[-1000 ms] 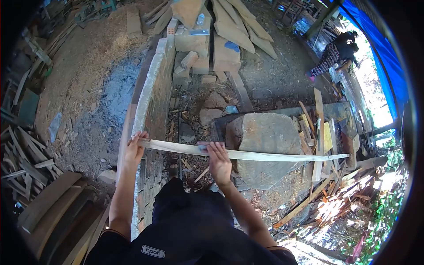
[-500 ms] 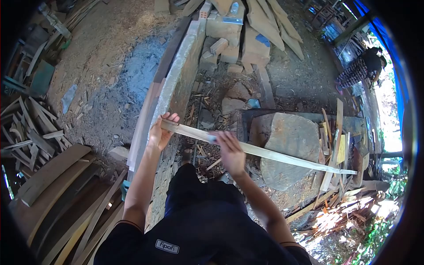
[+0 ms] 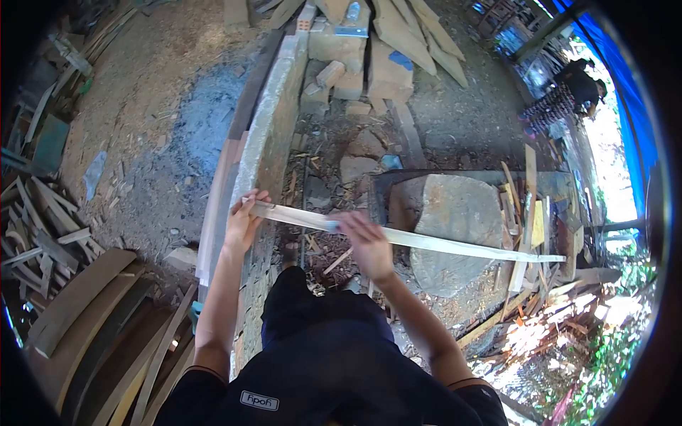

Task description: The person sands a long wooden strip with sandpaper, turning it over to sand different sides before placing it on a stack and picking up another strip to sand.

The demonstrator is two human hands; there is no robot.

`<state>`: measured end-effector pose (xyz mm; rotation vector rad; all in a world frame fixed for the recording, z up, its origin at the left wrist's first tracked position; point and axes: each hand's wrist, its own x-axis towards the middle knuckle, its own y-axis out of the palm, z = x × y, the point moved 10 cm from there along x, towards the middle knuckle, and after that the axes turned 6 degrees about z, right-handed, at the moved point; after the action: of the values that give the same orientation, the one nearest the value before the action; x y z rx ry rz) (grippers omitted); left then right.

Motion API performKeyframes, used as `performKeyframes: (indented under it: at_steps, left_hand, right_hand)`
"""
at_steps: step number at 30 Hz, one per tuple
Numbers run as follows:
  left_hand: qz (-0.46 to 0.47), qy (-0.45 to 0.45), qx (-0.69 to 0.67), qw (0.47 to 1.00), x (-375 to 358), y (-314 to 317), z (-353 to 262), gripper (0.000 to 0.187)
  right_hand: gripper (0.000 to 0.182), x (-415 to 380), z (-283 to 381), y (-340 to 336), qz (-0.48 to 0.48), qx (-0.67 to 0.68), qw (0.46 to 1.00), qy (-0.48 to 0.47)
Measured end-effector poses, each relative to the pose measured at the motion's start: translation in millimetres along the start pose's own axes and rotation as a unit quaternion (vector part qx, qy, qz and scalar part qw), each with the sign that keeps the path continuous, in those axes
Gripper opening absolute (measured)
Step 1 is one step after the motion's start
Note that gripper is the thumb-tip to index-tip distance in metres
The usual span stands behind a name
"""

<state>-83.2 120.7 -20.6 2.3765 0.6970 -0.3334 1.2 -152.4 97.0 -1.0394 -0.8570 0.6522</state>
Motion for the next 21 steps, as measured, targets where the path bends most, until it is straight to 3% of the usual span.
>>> performKeyframes:
  at_steps: [1,2,3,4,6,7,8,10,12,13,15,18,20,21]
  left_hand:
    - [-0.097,0.008,0.068,0.993,-5,-11,-3,0.037]
    - [-0.087,0.005,0.069,0.994,-5,-2,-1,0.037]
    - [-0.143,0.182,0.403,0.885,-17,18,-47,0.042]
    - [-0.178,0.336,0.671,0.636,-39,68,-72,0.047]
    - [-0.01,0.351,0.738,0.576,-45,142,-52,0.057]
    - [0.071,0.352,0.763,0.538,-47,173,-29,0.058]
    - [0.139,0.363,0.755,0.528,-49,193,-4,0.062]
    - [0.238,0.352,0.763,0.487,-45,226,50,0.068]
    - [0.309,0.282,0.763,0.493,-33,244,89,0.064]
    - [0.319,0.289,0.761,0.485,-31,248,91,0.064]
    - [0.32,0.2,0.792,0.481,-16,243,97,0.058]
    - [0.288,0.225,0.802,0.473,-28,233,73,0.054]
    - [0.274,0.199,0.815,0.47,-30,211,56,0.054]
    - [0.266,0.205,0.818,0.468,-28,197,48,0.054]
  right_hand:
    - [0.037,-21,-29,-14,-0.001,-0.024,0.999,0.037]
    - [0.038,-27,-51,-41,0.029,0.029,0.994,0.101]
    - [0.035,-58,-83,-47,-0.019,0.009,0.99,0.14]
    - [0.03,-80,-105,-55,-0.062,-0.078,0.974,0.206]
    - [0.026,-103,-117,-59,-0.125,-0.135,0.949,0.256]
    - [0.027,-104,-112,-51,-0.109,-0.056,0.965,0.231]
    - [0.028,-91,-95,-47,-0.095,0.023,0.974,0.203]
    - [0.033,-79,-56,-41,-0.11,-0.008,0.983,0.15]
    - [0.03,-84,-55,-58,-0.117,-0.002,0.986,0.12]
    - [0.029,-99,-83,-56,-0.119,-0.002,0.978,0.172]
    - [0.028,-135,-136,-73,-0.158,-0.041,0.953,0.256]
    - [0.032,-184,-179,-101,-0.222,-0.169,0.888,0.366]
    - [0.033,-170,-166,-108,-0.203,-0.091,0.902,0.369]
    - [0.033,-155,-145,-112,-0.235,-0.046,0.915,0.324]
